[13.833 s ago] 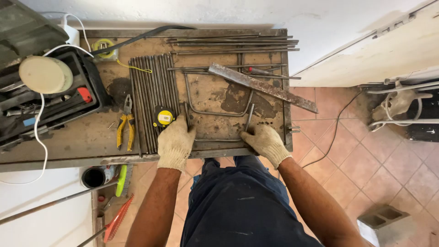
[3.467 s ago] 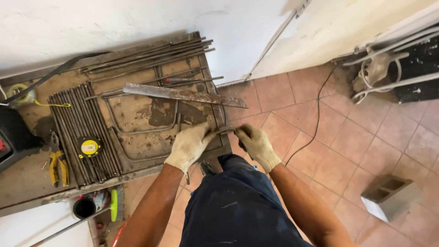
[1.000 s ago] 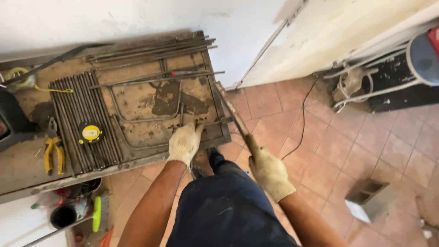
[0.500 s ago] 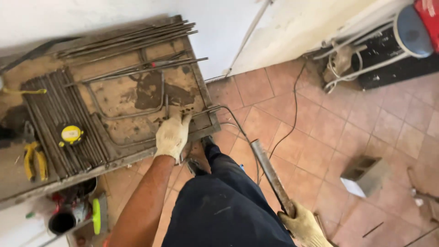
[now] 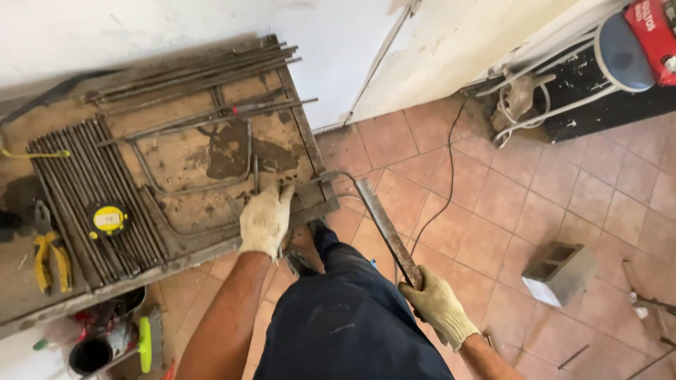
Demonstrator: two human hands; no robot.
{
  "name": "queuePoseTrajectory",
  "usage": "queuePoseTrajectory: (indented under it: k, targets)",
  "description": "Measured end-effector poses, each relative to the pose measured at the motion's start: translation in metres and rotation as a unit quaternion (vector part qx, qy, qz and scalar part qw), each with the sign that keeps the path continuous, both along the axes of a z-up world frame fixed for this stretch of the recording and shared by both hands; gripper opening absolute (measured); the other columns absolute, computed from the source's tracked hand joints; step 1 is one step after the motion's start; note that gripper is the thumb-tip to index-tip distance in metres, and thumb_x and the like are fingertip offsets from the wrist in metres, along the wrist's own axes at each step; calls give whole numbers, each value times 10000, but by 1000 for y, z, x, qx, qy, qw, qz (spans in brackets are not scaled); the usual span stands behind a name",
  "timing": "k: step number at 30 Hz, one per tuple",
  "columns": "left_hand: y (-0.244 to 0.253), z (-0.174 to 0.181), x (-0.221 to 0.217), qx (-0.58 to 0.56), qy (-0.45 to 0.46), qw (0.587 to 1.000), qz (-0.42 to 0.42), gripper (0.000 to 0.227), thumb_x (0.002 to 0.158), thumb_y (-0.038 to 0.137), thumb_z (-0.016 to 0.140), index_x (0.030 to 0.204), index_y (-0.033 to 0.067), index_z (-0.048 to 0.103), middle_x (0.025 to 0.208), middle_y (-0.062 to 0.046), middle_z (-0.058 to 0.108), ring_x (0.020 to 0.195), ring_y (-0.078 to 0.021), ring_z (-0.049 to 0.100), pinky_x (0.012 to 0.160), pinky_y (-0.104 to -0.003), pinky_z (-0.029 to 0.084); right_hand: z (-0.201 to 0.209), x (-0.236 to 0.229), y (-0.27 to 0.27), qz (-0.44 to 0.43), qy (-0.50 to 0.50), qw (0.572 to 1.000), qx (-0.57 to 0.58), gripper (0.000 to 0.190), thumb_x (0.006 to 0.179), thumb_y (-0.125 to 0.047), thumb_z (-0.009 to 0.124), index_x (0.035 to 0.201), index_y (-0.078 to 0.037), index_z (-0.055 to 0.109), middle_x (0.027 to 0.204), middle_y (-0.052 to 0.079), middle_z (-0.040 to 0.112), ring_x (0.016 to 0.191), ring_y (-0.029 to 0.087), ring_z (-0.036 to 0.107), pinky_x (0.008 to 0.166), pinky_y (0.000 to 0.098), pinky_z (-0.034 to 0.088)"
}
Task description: Measuring metal rods with a tape measure and organizing metal stock on a workbench
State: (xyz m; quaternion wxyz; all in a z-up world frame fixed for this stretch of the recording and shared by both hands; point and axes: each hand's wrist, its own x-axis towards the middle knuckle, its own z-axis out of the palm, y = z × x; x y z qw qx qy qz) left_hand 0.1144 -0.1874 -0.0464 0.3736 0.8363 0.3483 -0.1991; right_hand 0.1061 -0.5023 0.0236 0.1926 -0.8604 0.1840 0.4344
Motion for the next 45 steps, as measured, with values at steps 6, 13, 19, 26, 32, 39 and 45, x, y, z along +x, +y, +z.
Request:
queuePoseTrajectory:
  k: [6, 13, 19, 26, 32, 39, 45]
  targets:
    - [4, 4, 3, -3, 9, 1000, 0, 474, 1050, 536, 405, 1000, 120, 626, 972, -176, 717, 932, -427, 669, 781, -528, 493, 34, 30, 38, 10, 0, 1000, 1, 148, 782, -269, 613, 846, -143, 570, 666, 48, 581, 530, 179, 549, 532, 318, 461]
    - [8, 2, 8, -17, 41, 999, -1, 483, 1046, 542, 382, 1006, 126, 625, 947, -169, 739, 898, -422, 698, 760, -514, 523, -16, 43, 8, 134, -3, 990, -37, 244, 785, -423, 661, 850, -199, 592, 751, 20, 646, 727, 199, 593, 710, 354, 444]
    - [13, 6, 16, -53, 84, 995, 8, 441, 1051, 525, 376, 918, 133, 526, 872, -166, 722, 864, -428, 690, 767, -521, 512, -22, 68, -2, 142, 22, 989, -39, 262, 790, -394, 707, 979, -220, 660, 798, 39, 721, 768, 176, 658, 747, 341, 478]
    - [16, 10, 23, -57, 127, 990, -11, 457, 1062, 538, 351, 993, 152, 586, 874, -115, 722, 833, -360, 707, 751, -496, 542, -17, 87, 1, 112, 46, 992, -33, 236, 786, -346, 752, 960, -195, 697, 795, 18, 706, 798, 106, 602, 762, 296, 492]
    - [17, 8, 24, -54, 137, 989, -16, 479, 1064, 545, 334, 1035, 154, 608, 899, -108, 743, 883, -366, 715, 780, -508, 556, -19, 96, -1, 128, 57, 989, -53, 185, 804, -340, 711, 903, -192, 660, 768, 33, 685, 786, 111, 568, 747, 309, 485]
    - [15, -3, 21, -42, 130, 991, -3, 473, 1034, 572, 354, 1068, 176, 611, 966, -164, 747, 941, -437, 698, 825, -549, 541, -8, 106, 9, 144, 80, 983, -83, 235, 817, -379, 668, 987, -220, 696, 876, 39, 777, 851, 146, 654, 804, 318, 501]
    - [16, -1, 20, -41, 129, 991, -6, 490, 1036, 597, 347, 1014, 172, 592, 899, -145, 745, 885, -415, 707, 787, -531, 546, -18, 109, -2, 165, 83, 979, -83, 291, 820, -403, 642, 1059, -245, 691, 921, 70, 787, 882, 186, 707, 807, 329, 508]
